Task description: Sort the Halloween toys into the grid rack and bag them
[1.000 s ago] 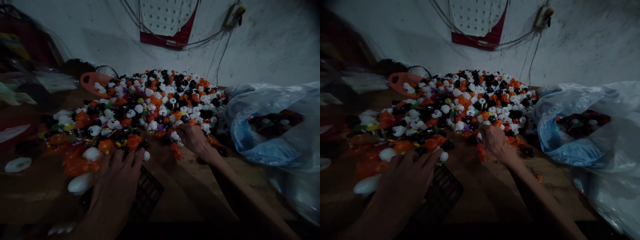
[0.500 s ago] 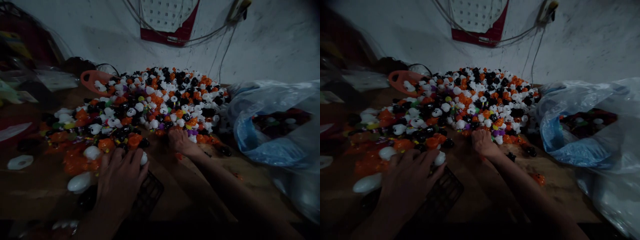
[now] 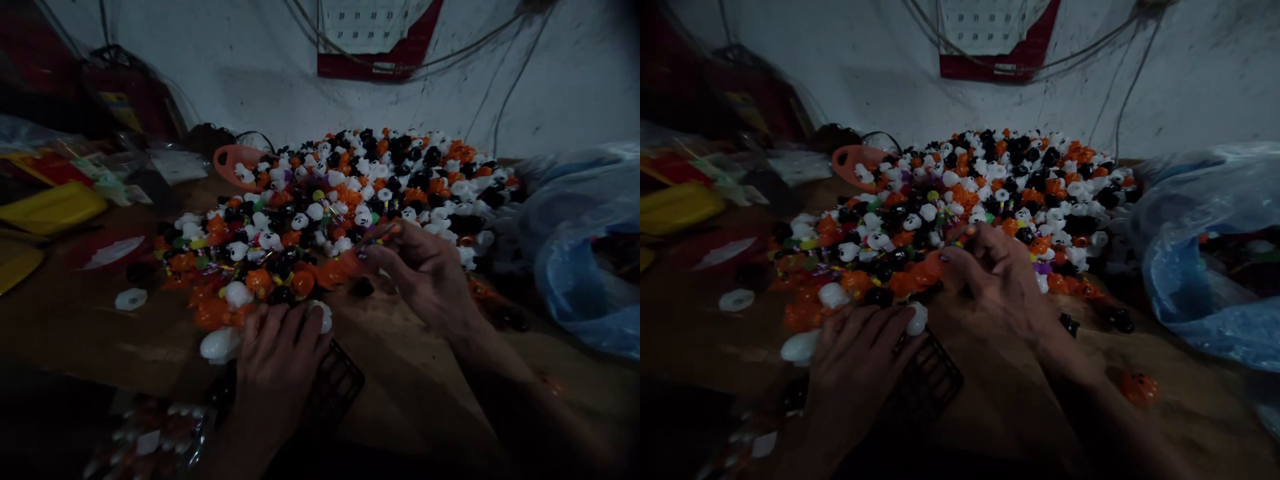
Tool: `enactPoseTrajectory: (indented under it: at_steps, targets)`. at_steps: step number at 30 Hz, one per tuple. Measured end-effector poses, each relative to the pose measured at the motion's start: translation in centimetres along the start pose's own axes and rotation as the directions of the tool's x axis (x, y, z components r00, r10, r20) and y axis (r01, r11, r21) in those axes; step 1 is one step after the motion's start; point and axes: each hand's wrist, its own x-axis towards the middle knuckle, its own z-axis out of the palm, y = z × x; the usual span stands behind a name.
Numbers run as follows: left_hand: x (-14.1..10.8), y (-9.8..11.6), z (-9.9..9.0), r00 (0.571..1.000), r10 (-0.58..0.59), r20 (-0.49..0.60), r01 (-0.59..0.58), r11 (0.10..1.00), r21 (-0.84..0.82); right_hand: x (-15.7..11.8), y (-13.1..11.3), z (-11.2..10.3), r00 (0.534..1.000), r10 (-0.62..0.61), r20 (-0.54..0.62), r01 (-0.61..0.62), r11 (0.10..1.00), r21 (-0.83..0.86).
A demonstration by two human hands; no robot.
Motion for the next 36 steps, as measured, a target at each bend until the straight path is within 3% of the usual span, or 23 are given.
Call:
enactPoseTrajectory:
  at_steps: [3, 5, 9, 14, 17, 20, 27, 31, 33, 36]
  targets:
    - [0.0, 0.1, -0.2, 0.999, -0.005, -0.051, 0.005, 1.000, -0.005, -0.6, -0.3, 2.7, 0.993, 0.011, 0.120, -0.040, 0.970, 0.238]
    - [-0.4, -0.1, -0.2, 0.999, 0.014, -0.039, -0.014, 1.000, -0.006, -0.8, 0.1, 3.6, 0.976, 0.011, 0.216, -0.071, 0.960, 0.271]
    - [-1.2, -0.6, 0.0, 0.998, 0.056, 0.000, -0.056, 0.998, -0.016, -0.5, 0.3, 3.2, 0.960, 0.017, 0.279, -0.062, 0.986, 0.153]
    - [-1.2, -0.3, -0.4, 0.999, 0.023, 0.032, -0.021, 0.998, -0.053, -0.1, -0.2, 3.2, 0.940, -0.144, 0.310, 0.160, 0.987, -0.024]
    - [-0.7, 0.2, -0.9, 0.997, -0.052, -0.048, 0.046, 0.990, -0.130, 0.0, -0.1, 4.1, 0.898, -0.247, 0.363, 0.285, 0.957, -0.053]
    - [-0.4, 0.2, -1.7, 0.974, -0.200, -0.109, 0.166, 0.952, -0.258, 0.5, -0.5, 4.5, 0.847, -0.285, 0.448, 0.359, 0.929, -0.087]
    - [0.7, -2.0, -5.0, 0.912, -0.406, -0.062, 0.373, 0.883, -0.284, 1.8, -1.3, 4.8, 0.823, -0.282, 0.493, 0.410, 0.896, -0.172]
    - [1.6, -3.7, -5.7, 0.864, -0.501, 0.046, 0.490, 0.818, -0.300, 1.5, -0.8, 5.5, 0.861, -0.197, 0.470, 0.346, 0.902, -0.256]
    - [1.8, -4.3, -5.3, 0.868, -0.493, 0.067, 0.487, 0.815, -0.315, 1.4, -0.6, 5.5, 0.865, -0.183, 0.467, 0.332, 0.907, -0.258]
    - [1.7, -5.0, -4.4, 0.911, -0.409, 0.059, 0.402, 0.847, -0.346, 1.7, -0.6, 5.4, 0.835, -0.204, 0.511, 0.359, 0.906, -0.225]
